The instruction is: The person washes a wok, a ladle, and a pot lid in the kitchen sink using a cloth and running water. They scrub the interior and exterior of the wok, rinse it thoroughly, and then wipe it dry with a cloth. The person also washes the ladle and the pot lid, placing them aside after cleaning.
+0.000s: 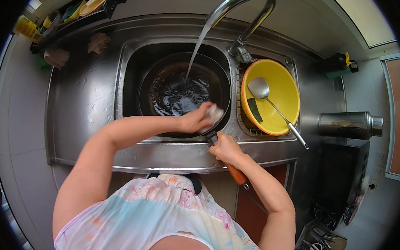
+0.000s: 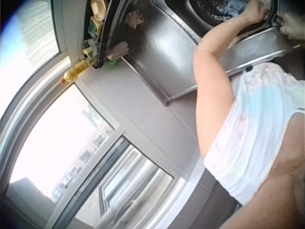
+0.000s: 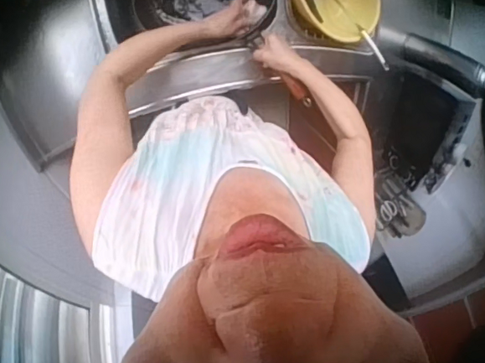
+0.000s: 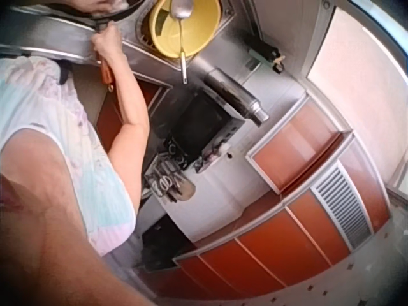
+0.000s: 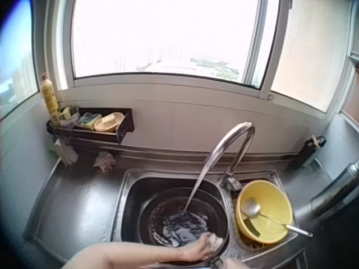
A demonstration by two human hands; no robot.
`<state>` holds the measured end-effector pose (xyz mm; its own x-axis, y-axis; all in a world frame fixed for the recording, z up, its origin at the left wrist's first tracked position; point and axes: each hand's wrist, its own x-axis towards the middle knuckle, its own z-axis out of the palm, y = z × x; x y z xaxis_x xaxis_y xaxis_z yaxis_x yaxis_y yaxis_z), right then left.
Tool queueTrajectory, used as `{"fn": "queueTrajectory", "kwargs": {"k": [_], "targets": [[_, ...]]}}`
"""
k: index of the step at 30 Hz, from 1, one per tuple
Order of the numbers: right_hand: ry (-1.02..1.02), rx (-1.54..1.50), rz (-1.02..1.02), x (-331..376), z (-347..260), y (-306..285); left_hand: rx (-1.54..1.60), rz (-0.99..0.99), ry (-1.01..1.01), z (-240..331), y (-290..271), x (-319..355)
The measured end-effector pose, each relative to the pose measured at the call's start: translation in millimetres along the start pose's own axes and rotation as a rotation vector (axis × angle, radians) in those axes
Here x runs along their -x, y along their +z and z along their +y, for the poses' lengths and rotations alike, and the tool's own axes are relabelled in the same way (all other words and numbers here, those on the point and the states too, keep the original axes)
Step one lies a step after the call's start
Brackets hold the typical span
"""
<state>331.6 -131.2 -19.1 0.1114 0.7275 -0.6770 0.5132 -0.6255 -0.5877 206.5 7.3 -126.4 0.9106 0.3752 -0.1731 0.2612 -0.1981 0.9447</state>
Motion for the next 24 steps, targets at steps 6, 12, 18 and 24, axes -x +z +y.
{"fn": "queueTrajectory", "kwargs": {"k": [6,12,18,24], "targets": [[0.035,-0.043,-0.014,3,6,-9,-0.822,-0.504,-0.278,-1,-119,47],[-0.007,0.009,-0.039,1,1,-12,-0.88,0.517,-0.29,-68,-143,-18],[-0.053,0.097,-0.041,-2,-7,-10,-0.202,0.984,0.249,-73,-98,-112],[-0.071,0.147,0.002,-10,-3,-2,0.04,0.423,0.291,-7,-30,-104]]}}
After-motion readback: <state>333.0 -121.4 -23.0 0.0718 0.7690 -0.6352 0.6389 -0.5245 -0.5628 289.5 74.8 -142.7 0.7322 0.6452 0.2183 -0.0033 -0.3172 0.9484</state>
